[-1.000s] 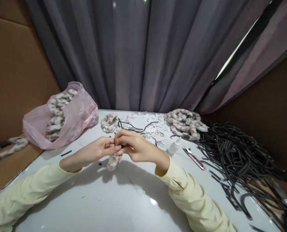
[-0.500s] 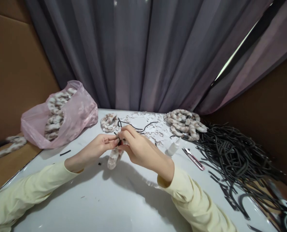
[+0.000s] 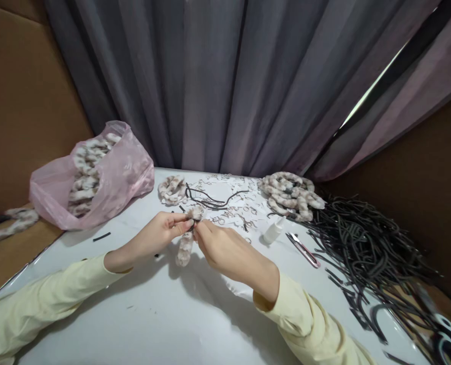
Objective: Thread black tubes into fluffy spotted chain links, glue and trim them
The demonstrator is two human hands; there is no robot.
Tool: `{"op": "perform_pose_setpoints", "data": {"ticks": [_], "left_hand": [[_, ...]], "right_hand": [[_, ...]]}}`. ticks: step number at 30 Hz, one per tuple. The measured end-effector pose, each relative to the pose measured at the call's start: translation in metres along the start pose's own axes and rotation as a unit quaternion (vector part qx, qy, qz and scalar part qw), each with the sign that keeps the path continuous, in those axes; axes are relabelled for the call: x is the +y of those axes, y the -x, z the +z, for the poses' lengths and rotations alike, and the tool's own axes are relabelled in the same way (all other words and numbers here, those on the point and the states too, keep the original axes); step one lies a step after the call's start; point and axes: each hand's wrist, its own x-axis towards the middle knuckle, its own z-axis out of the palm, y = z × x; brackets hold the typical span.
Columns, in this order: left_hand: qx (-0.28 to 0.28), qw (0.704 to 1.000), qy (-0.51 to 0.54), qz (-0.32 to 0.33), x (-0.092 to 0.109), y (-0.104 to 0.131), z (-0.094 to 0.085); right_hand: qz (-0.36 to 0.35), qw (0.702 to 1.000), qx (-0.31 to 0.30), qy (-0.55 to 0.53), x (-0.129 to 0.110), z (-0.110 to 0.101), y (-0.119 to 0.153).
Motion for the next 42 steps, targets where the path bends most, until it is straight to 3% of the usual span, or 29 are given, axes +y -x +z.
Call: {"op": "perform_pose_setpoints", "data": {"ticks": [8,13,18,22,27,29,38,40,42], "left_hand": [[-0.033,0.999,0.009,-0.027,0.001,0.001,-0.002],[-0.035,0.999,-0.007,0.006,0.000,0.002,0.001],[-0.003,0.998,-0.061,0.029,-0.002,0.003,0.007],[0.029,0.996,-0.078,0.026,-0.002,0.005,0.010],[0.033,0.998,-0.057,0.012,-0.006,0.004,0.010],[0.031,0.998,-0.048,0.007,-0.008,0.003,0.011],[-0.026,0.997,0.019,-0.067,-0.014,0.004,0.020],[-0.025,0.997,0.026,-0.075,-0.018,0.004,0.021],[-0.030,0.994,0.043,-0.095,-0.025,0.003,0.022]], "right_hand": [[0.041,0.992,0.019,-0.121,0.007,0.008,0.013],[0.079,0.979,0.040,-0.181,0.008,0.015,0.014],[0.110,0.964,0.086,-0.227,0.002,0.021,0.010],[0.091,0.975,0.104,-0.174,-0.005,0.028,0.012],[0.014,0.997,0.076,-0.002,-0.009,0.034,0.017],[0.016,0.997,0.069,0.018,-0.008,0.034,0.020],[0.105,0.987,0.033,-0.113,0.000,0.040,0.029],[0.131,0.983,-0.002,-0.125,0.008,0.032,0.035],[0.175,0.974,-0.078,-0.121,0.026,0.018,0.049]]}}
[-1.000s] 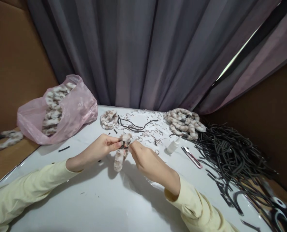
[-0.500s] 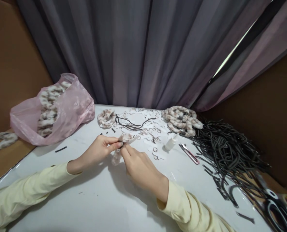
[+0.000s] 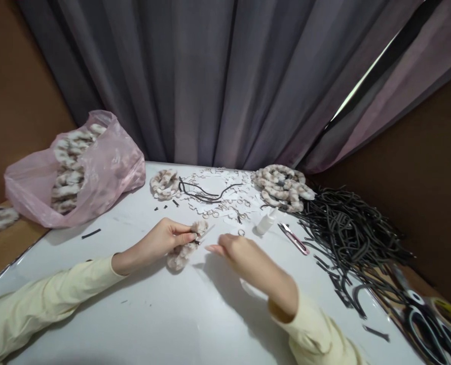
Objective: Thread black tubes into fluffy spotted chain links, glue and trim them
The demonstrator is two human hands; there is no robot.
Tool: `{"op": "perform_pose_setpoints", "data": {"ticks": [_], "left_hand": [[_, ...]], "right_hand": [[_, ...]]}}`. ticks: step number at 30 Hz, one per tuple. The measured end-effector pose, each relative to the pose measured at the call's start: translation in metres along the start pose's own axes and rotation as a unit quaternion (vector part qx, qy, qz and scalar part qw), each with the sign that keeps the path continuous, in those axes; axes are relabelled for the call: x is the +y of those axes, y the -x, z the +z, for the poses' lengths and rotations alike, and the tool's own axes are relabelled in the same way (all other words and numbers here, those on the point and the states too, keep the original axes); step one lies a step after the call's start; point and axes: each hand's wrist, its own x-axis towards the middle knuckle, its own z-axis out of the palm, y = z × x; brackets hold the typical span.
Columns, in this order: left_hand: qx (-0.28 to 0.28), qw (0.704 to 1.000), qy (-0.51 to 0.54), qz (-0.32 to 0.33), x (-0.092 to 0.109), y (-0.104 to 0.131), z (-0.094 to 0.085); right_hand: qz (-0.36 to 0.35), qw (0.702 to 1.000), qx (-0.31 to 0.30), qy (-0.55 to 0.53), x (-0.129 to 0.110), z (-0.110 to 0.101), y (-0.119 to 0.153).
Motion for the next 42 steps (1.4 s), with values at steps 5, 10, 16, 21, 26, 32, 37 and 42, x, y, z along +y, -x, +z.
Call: {"op": "perform_pose_setpoints", "data": {"ticks": [5,10,16,21,26,32,37,42], "left_hand": [[0.010,0.987,0.124,-0.099,-0.015,-0.007,0.005],[-0.004,0.978,0.172,-0.122,-0.021,-0.009,0.005],[0.002,0.974,0.197,-0.109,-0.035,-0.019,-0.002],[0.017,0.971,0.220,-0.096,-0.041,-0.023,-0.004],[0.053,0.971,0.215,-0.095,-0.036,-0.019,0.002],[0.062,0.971,0.213,-0.092,-0.038,-0.020,0.003],[0.064,0.973,0.202,-0.089,-0.036,-0.018,0.003],[0.069,0.971,0.206,-0.096,-0.033,-0.017,0.004]], "right_hand": [[0.243,0.966,-0.015,0.084,0.075,-0.040,0.031],[0.271,0.933,0.230,-0.051,0.118,-0.028,0.024],[0.168,0.935,0.240,-0.200,0.108,-0.003,0.004],[0.078,0.915,0.271,-0.288,0.078,0.002,0.004],[0.070,0.936,0.212,-0.273,0.039,0.008,0.011],[0.088,0.947,0.234,-0.200,0.018,0.014,0.014],[0.082,0.942,0.274,-0.176,0.014,0.020,0.012],[0.072,0.946,0.275,-0.156,0.012,0.026,0.011]]}}
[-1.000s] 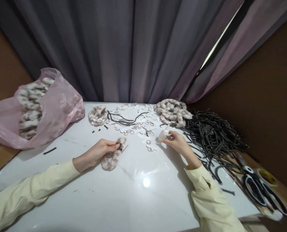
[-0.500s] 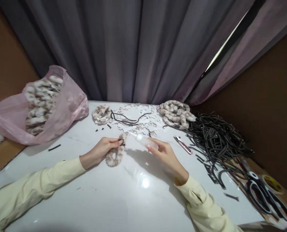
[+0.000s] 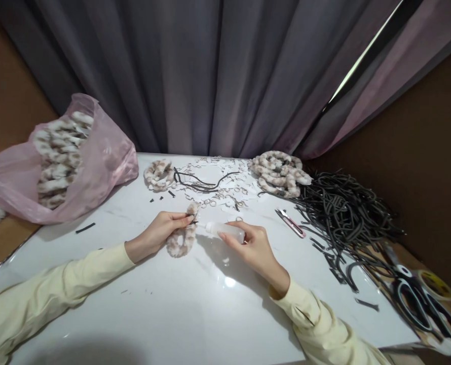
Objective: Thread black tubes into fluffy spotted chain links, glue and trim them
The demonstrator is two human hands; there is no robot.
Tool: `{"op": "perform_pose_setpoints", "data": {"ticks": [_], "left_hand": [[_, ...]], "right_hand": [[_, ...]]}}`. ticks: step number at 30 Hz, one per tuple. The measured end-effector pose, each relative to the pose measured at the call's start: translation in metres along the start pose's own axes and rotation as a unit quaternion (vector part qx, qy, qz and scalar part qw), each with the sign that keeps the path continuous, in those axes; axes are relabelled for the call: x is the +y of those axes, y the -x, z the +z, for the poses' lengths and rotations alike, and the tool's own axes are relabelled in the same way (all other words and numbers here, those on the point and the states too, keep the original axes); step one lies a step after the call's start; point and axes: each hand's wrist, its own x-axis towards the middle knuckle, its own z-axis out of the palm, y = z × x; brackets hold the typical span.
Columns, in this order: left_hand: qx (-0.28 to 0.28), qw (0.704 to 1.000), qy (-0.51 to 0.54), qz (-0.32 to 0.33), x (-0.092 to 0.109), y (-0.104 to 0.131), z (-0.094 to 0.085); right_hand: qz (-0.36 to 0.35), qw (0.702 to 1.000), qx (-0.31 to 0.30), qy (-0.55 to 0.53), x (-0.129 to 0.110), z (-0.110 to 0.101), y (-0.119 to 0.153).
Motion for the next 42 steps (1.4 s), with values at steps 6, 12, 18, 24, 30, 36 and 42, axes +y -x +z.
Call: {"op": "perform_pose_setpoints", "data": {"ticks": [6,12,18,24,30,36,42], "left_hand": [[-0.002,1.000,-0.009,-0.001,0.0019,0.0013,0.0017],[0.002,1.000,-0.030,0.005,0.0043,0.0028,0.0027],[0.005,1.000,-0.022,0.000,0.0038,0.0023,0.0028],[-0.002,1.000,-0.029,-0.004,0.0042,0.0024,0.0029],[-0.006,1.000,-0.031,0.002,0.0023,0.0014,0.0014],[-0.001,1.000,-0.028,0.004,0.0012,0.0006,0.0017],[0.002,1.000,-0.019,-0.001,0.0032,0.0019,0.0034]], "right_hand": [[-0.005,1.000,-0.009,0.020,0.0018,0.0020,-0.0004],[-0.012,0.999,-0.010,0.033,0.0030,0.0033,0.0003],[-0.019,0.999,-0.016,0.036,0.0029,0.0035,-0.0001],[-0.018,0.999,-0.020,0.036,0.0021,0.0031,-0.0001],[-0.026,0.998,-0.022,0.046,0.0019,0.0025,-0.0002],[-0.047,0.998,-0.013,0.041,0.0033,0.0027,-0.0006],[-0.064,0.997,-0.006,0.037,0.0043,0.0031,0.0000]]}}
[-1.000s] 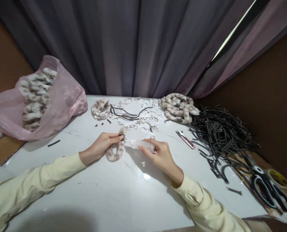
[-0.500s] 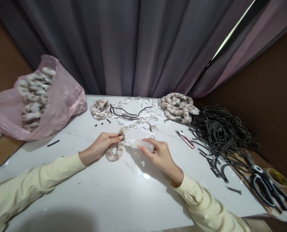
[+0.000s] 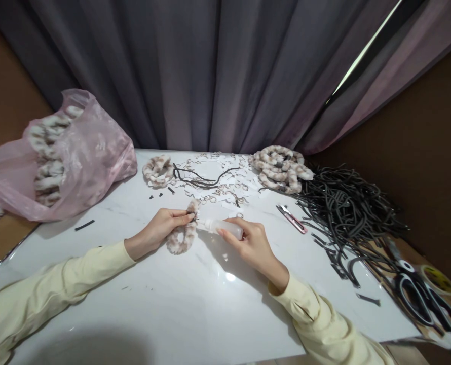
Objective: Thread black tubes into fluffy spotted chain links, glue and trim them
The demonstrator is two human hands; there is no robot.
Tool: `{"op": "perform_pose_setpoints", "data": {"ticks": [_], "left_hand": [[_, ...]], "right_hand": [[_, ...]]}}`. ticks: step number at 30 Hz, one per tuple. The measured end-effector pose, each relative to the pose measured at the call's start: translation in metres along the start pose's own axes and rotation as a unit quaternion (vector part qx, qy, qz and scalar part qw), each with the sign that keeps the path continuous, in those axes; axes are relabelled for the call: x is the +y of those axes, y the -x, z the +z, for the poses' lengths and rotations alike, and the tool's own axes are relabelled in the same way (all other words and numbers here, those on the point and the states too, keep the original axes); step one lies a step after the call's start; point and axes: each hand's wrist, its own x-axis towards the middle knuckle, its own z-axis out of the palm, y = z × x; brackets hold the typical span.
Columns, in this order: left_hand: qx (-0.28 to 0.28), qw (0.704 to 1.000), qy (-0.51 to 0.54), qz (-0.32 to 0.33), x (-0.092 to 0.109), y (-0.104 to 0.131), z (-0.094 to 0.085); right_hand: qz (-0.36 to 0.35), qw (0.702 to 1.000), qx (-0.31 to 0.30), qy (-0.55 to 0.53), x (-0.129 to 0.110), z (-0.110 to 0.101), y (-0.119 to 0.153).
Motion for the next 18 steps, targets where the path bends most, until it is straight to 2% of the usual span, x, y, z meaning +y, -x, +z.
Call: {"op": "perform_pose_setpoints", "data": {"ticks": [12,18], "left_hand": [[-0.005,1.000,-0.014,0.011,-0.0057,-0.0029,-0.0024],[-0.005,1.000,-0.027,0.010,-0.0046,-0.0024,-0.0030]], "right_hand": [[0.019,1.000,0.017,-0.009,-0.0006,-0.0008,-0.0012],[0.033,0.998,0.051,-0.028,-0.0030,-0.0027,-0.0013]]}}
